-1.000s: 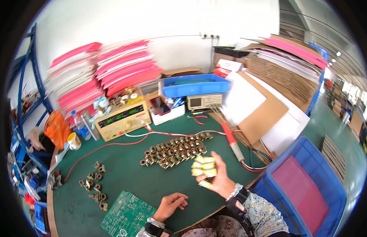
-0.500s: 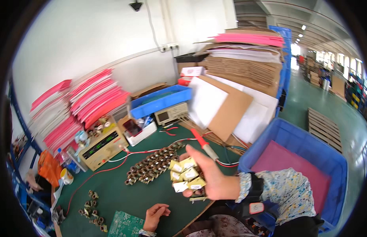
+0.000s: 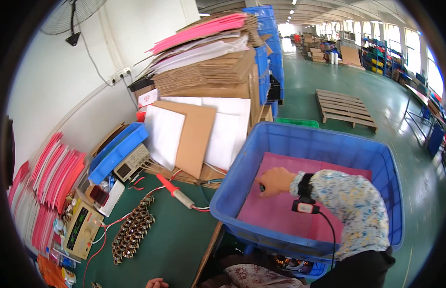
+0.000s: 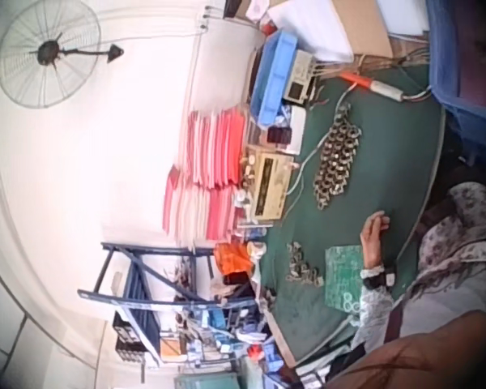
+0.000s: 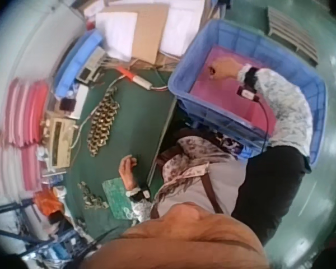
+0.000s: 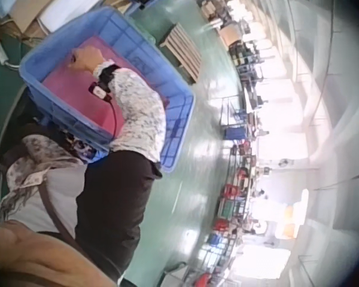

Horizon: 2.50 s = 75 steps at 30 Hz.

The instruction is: Sort small electrical components from a workbench into a storage bin.

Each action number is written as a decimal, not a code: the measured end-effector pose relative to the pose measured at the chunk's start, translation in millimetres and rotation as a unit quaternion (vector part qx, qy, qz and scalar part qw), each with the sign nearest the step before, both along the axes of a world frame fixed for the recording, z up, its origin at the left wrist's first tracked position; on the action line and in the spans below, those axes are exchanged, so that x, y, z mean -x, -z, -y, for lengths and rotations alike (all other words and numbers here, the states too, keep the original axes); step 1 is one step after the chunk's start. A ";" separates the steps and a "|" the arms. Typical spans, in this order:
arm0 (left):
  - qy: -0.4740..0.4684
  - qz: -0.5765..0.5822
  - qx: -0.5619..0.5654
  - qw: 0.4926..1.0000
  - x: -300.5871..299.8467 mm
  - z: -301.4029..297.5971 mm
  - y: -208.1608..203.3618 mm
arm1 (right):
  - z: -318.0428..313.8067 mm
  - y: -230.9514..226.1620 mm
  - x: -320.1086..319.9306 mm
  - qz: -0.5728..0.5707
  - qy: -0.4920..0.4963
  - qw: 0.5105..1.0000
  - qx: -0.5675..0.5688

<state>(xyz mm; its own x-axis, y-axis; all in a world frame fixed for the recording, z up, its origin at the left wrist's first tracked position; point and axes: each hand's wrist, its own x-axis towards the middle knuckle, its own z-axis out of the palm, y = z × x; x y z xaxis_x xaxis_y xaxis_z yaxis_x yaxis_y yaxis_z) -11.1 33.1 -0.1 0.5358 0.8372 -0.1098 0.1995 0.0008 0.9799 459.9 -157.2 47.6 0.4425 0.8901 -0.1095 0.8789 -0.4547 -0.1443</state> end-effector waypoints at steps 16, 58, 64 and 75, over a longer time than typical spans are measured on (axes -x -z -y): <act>0.059 -0.254 -0.232 0.937 -38.7 48.6 -2.9 | 5.6 97.6 -2.5 0.149 -0.048 0.984 -0.084; 0.011 -0.279 -0.378 0.883 -47.1 49.4 21.1 | -26.6 153.6 39.3 -0.264 0.004 0.923 -0.279; 0.003 -0.288 -0.360 0.887 -53.7 52.9 14.7 | -26.5 151.0 45.0 -0.237 -0.025 0.919 -0.315; 0.007 -0.282 -0.368 0.886 -50.9 51.5 17.8 | -9.6 102.7 -8.3 0.039 0.026 0.978 -0.204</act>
